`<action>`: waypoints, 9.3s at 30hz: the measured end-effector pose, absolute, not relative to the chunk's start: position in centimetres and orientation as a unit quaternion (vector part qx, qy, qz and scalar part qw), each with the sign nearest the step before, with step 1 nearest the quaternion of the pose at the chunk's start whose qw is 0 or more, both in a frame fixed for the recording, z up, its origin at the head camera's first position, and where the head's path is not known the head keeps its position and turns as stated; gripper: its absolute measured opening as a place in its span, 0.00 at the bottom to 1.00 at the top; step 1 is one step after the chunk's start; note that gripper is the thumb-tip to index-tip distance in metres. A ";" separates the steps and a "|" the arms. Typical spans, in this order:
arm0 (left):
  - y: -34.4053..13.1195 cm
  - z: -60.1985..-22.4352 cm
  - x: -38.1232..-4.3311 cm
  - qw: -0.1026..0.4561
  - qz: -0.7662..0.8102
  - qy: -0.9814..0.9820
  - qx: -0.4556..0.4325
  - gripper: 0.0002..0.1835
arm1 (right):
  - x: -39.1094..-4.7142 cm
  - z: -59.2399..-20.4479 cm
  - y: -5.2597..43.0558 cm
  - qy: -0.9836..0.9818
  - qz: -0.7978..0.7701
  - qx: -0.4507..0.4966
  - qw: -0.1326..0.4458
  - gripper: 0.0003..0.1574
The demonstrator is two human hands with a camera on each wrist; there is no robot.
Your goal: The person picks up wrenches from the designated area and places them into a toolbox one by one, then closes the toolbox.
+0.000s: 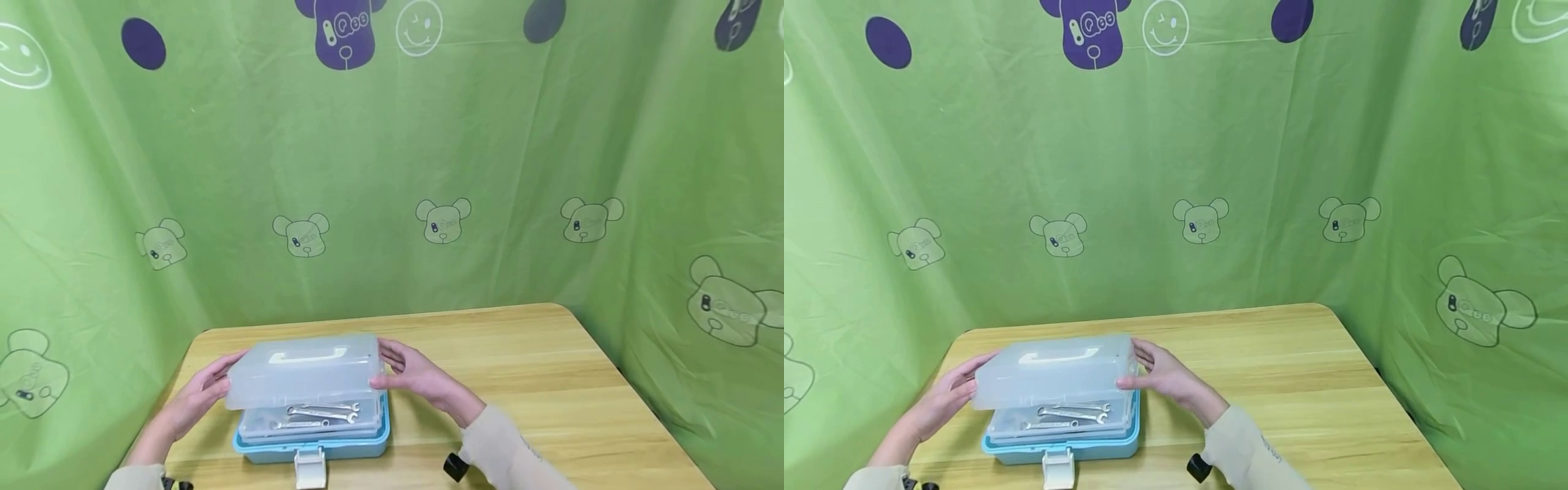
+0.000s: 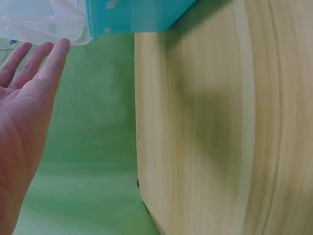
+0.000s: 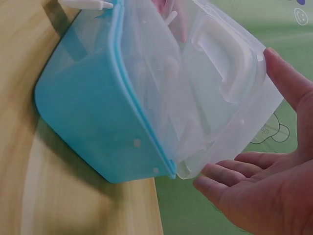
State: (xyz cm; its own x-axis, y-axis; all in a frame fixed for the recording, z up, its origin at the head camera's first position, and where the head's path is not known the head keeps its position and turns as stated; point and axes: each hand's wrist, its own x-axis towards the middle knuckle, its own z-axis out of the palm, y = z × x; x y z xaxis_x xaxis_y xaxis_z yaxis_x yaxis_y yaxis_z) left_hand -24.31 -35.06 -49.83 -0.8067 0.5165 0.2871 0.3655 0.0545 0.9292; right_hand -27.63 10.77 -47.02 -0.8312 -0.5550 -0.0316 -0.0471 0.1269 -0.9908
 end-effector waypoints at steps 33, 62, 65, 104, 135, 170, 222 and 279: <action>-34.4 -52.3 -21.6 0.043 0.640 0.711 0.287 0.51 | -24.4 -50.5 10.3 0.770 -0.576 -0.242 0.128 0.83; -32.0 -52.1 -26.1 -0.006 0.544 0.819 0.184 0.51 | -30.0 -50.0 9.7 0.858 -0.436 -0.260 0.080 0.83; -32.0 -52.3 -26.8 -0.003 0.546 0.819 0.177 0.51 | -30.9 -50.0 9.6 0.857 -0.435 -0.260 0.088 0.83; -26.6 -50.7 -28.3 -0.210 0.255 0.929 0.164 0.38 | -33.1 -50.8 9.7 0.841 -0.464 -0.257 0.102 0.83; -27.3 -51.2 -28.4 -0.183 0.314 0.922 0.131 0.39 | -23.1 -51.7 5.3 0.843 -0.460 -0.277 -0.027 0.26; -27.2 -51.3 -28.4 -0.194 0.317 0.916 0.149 0.37 | -23.5 -54.3 0.4 0.788 -0.573 -0.212 0.071 0.28; -27.3 -51.5 -28.5 -0.188 0.324 0.916 0.143 0.37 | -25.7 -52.7 -1.1 0.851 -0.090 -0.410 -0.315 0.26; -27.4 -51.7 -28.7 -0.195 0.325 0.914 0.146 0.37 | -26.4 -53.6 -1.0 0.830 -0.054 -0.424 -0.359 0.16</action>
